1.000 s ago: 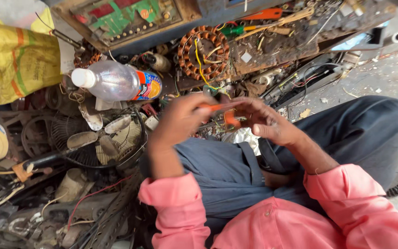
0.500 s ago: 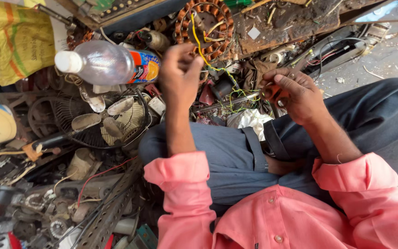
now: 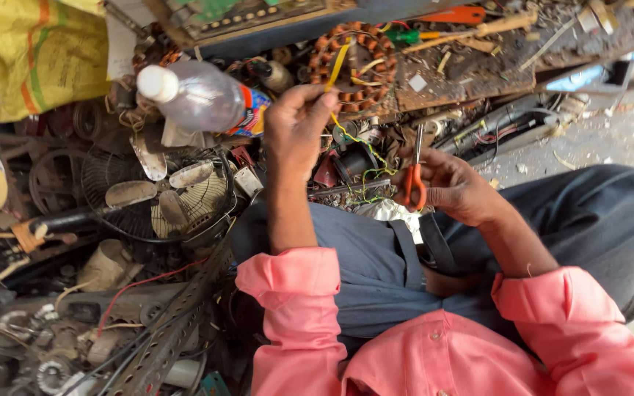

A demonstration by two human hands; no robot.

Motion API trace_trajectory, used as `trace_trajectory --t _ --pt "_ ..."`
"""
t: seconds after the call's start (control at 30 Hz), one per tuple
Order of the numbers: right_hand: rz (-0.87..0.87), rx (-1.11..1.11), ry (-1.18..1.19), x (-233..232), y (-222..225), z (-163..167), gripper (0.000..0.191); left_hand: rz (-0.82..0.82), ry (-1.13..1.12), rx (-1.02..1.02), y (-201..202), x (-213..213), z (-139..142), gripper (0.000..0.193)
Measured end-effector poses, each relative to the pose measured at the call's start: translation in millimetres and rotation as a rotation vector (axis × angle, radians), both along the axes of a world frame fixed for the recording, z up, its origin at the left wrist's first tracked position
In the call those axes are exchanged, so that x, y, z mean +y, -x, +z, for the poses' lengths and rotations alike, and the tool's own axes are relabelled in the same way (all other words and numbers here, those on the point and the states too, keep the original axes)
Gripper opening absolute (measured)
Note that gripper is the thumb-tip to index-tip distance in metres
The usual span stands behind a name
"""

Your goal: The person sits on the floor and repairs an electrical motor stator by stripping, twisting, and connecting multiple colored wires. They use wire cutters and a screwdriver to manage the connections and occasionally adjust the stator's position.

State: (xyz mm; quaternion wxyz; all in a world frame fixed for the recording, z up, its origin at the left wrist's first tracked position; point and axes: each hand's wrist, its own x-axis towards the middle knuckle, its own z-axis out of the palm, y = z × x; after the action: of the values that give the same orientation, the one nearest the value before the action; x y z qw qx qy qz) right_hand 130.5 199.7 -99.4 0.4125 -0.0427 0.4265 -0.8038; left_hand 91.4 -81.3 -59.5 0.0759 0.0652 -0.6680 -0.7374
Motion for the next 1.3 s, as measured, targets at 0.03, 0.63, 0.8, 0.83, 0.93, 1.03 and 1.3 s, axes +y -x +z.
trace_trajectory --t 0.03,0.63,0.8,0.83,0.93,1.03,1.3 --pt "0.006 0.07 -0.087 -5 1 2 0.071 0.025 -0.003 0.001 0 -1 0 0.015" --pt "0.374 0.546 -0.302 -84 101 98 0.06 0.021 0.026 0.133 -4 -20 7 0.016" --pt "0.392 0.429 -0.23 -78 112 91 0.063 0.039 0.015 0.2 -1 -19 0 0.018" --pt "0.393 0.423 -0.22 -78 113 90 0.064 0.039 0.001 0.201 -1 -18 -1 0.018" --pt "0.384 0.407 -0.26 -76 115 90 0.065 0.072 0.069 0.209 0 -17 -4 0.018" --pt "0.385 0.445 -0.292 -74 115 91 0.067 0.102 0.095 0.234 2 -16 -7 0.017" --pt "0.439 0.408 -0.287 -70 117 90 0.066 0.126 0.135 0.237 1 -18 -6 0.013"
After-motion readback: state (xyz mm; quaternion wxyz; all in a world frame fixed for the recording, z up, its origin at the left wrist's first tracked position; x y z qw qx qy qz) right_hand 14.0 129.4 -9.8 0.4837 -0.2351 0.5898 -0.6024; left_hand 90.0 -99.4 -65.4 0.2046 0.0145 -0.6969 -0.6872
